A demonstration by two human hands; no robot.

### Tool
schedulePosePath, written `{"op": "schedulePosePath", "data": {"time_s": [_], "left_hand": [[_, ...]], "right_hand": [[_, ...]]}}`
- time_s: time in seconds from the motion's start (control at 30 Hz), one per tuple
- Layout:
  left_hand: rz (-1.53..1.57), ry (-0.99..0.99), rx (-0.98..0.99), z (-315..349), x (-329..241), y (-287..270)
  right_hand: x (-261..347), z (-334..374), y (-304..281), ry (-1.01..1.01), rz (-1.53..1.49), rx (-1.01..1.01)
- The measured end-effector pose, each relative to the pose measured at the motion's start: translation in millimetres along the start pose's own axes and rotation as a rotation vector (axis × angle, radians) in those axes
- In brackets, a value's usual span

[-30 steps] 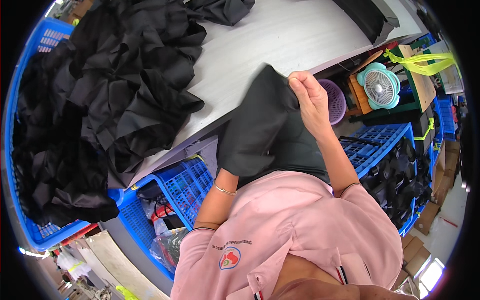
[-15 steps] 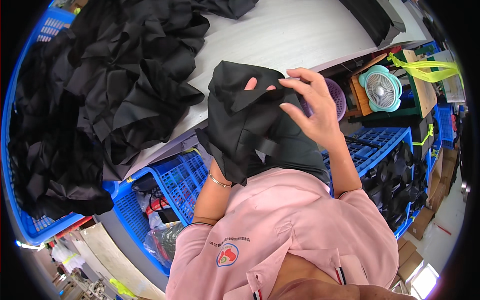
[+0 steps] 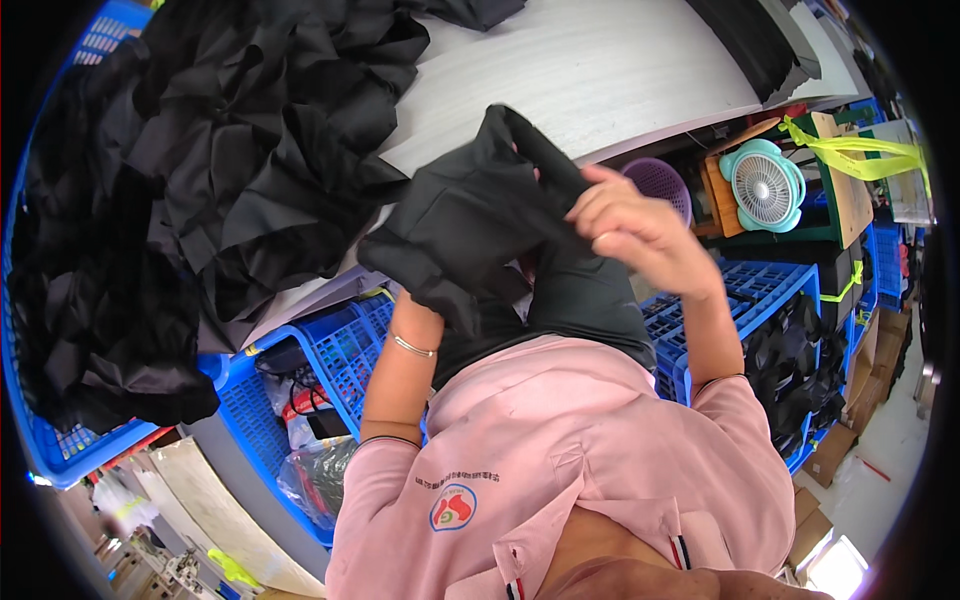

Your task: Inspecting and sorting black textile pieces at a factory workbench.

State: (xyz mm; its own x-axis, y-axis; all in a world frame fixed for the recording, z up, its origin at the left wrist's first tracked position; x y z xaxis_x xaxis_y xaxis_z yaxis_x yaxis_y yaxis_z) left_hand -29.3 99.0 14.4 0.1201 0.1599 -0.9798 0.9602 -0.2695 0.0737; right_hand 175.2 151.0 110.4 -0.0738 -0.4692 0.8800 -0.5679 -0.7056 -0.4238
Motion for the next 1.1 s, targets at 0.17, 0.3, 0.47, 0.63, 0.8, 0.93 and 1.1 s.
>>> {"op": "schedulePosePath", "data": {"time_s": [0.17, 0.3, 0.47, 0.63, 0.8, 0.93, 1.1], "left_hand": [[0.811, -0.015, -0.254, 24.8, 39.8, -39.4], [0.714, -0.293, -0.491, 7.4, 33.1, 1.8], [-0.245, -0.253, -0.322, 2.7, 4.4, 15.5], [-0.255, 0.051, -0.6, 25.7, -20.9, 11.0], [-0.076, -0.026, -0.755, -6.0, 2.8, 13.2], [0.313, 0.093, -0.679, -31.9, -0.9, 25.8], [-0.003, 0.168, -0.631, -12.1, -14.0, 16.1]], "right_hand": [[-17.1, -37.3, -59.3, -0.013, 0.134, -0.273], [-66.9, -80.0, -85.9, 0.145, -0.189, -0.449], [-103.2, -97.5, -100.9, 0.022, 0.386, -0.774], [-56.9, -20.3, -44.1, 0.104, 0.298, -1.139], [-70.6, 42.3, 68.8, 0.307, -0.09, -0.88], [-70.3, 5.5, 91.1, 0.259, -0.419, -0.802], [-92.3, -3.6, 28.4, 0.39, -0.87, -0.875]]}}
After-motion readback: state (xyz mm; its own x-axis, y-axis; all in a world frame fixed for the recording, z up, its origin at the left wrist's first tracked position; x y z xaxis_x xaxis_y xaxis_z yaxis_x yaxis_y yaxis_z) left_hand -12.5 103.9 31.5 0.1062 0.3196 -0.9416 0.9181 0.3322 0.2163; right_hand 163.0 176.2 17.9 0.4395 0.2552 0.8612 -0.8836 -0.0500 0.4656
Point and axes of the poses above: each hand's wrist, its own z-axis away from the middle knuckle, its own y-axis out of the palm, x = y × z, the point moved 4 cm from there along -z, towards the middle knuckle, and after that the axes turned 2 degrees about y, right-handed, at the moved point
